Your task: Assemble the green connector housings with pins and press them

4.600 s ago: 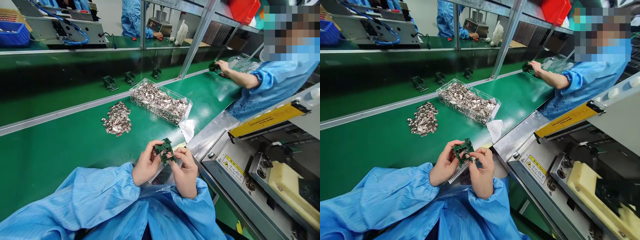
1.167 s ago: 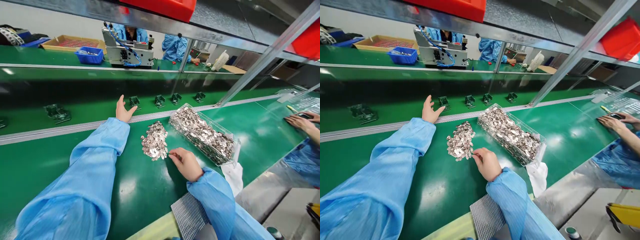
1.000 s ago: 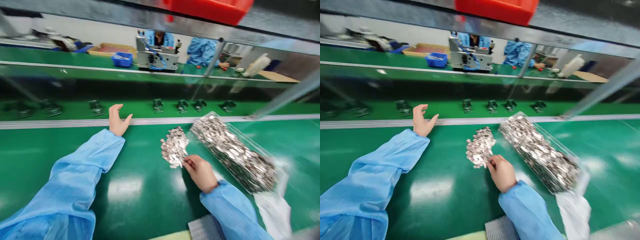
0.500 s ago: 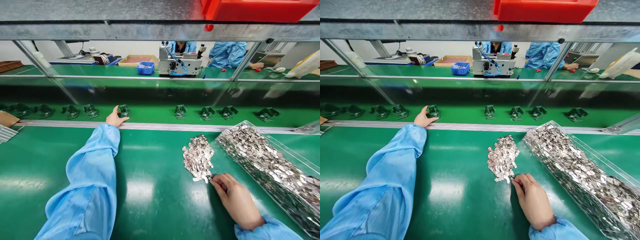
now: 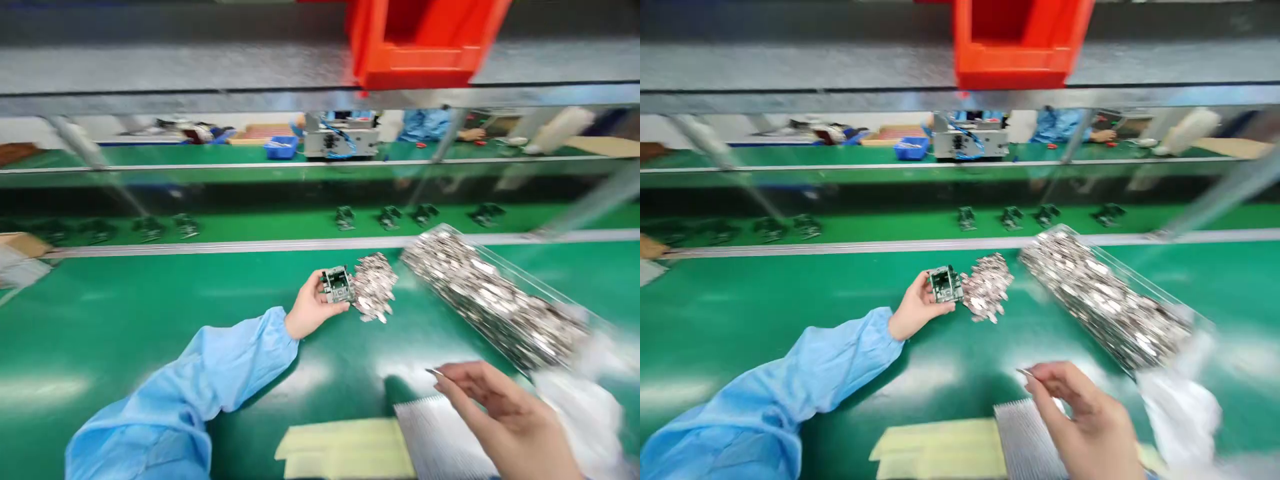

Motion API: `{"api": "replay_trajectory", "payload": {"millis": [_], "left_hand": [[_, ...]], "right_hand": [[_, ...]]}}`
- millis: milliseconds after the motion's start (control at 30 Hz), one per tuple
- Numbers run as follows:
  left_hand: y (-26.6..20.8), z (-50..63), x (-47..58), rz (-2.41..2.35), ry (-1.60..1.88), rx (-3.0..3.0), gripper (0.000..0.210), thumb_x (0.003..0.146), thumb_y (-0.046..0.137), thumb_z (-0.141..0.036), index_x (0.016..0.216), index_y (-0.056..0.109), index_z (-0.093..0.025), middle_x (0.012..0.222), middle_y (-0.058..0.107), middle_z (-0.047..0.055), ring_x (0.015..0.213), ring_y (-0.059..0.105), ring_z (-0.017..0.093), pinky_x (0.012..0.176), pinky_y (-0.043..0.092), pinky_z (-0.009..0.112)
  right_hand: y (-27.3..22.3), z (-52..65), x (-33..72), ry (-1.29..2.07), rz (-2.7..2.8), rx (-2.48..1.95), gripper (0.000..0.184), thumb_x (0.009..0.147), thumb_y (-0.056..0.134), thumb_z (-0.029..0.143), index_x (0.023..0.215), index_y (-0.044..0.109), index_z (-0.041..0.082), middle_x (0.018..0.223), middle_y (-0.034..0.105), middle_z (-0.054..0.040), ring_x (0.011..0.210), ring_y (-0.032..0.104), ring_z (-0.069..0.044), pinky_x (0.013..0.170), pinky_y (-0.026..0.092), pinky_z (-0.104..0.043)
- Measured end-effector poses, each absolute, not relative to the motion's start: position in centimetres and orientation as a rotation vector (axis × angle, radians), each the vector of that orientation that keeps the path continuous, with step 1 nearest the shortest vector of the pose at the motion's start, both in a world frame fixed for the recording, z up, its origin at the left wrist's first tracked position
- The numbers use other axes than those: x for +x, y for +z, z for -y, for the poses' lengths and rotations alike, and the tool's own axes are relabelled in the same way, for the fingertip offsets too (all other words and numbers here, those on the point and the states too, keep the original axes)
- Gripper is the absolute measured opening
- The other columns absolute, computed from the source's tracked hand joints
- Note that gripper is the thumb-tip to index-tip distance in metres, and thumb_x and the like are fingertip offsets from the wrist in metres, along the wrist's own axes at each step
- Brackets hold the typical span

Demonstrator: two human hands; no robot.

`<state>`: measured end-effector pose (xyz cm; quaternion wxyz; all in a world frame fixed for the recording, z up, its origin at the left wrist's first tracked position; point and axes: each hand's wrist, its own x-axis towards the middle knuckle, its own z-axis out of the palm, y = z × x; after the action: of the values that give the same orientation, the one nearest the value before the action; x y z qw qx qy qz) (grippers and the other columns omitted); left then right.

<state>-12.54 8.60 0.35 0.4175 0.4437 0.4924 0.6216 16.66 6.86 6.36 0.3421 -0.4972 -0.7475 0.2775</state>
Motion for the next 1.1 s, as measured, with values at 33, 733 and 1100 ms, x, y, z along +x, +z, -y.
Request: {"api": "replay_trajectory", "payload": {"millis": [33,733,1100], "left_hand": [[0.7,-7.4,-9.9,-1.107,1.501,1.104,0.066,0.059,0.086,-0.026,0.112,0.046,-0.020,0.110,0.067,0.009,0.094,0.071,0.023,0.081,0.061,0.036],[1.7,-0.2,2.6,-0.737,1.026,1.436,0.042,0.084,0.067,-0.026,0.123,0.052,-0.028,0.098,0.067,0.004,0.073,0.065,0.013,0.063,0.053,0.021],[1.3,0.4,2.8,-0.882,1.074,1.522,0.030,0.091,0.057,-0.030,0.119,0.052,-0.022,0.074,0.058,0.000,0.059,0.049,0.010,0.054,0.043,0.019]], "right_hand": [[7.3,-5.2,16.7,0.843,1.888,-1.288,0.026,0.076,0.069,0.049,0.075,0.071,0.023,0.070,0.073,-0.0042,0.059,0.069,-0.021,0.053,0.058,-0.024],[4.7,3.6,17.9,0.753,1.261,-1.409,0.013,0.082,0.065,0.021,0.088,0.053,0.022,0.073,0.063,0.0011,0.064,0.056,-0.014,0.059,0.046,-0.025],[3.3,4.1,17.3,0.777,1.144,-1.399,0.018,0.083,0.067,0.024,0.097,0.056,0.023,0.088,0.061,-0.0007,0.070,0.060,-0.014,0.063,0.050,-0.024]]}}
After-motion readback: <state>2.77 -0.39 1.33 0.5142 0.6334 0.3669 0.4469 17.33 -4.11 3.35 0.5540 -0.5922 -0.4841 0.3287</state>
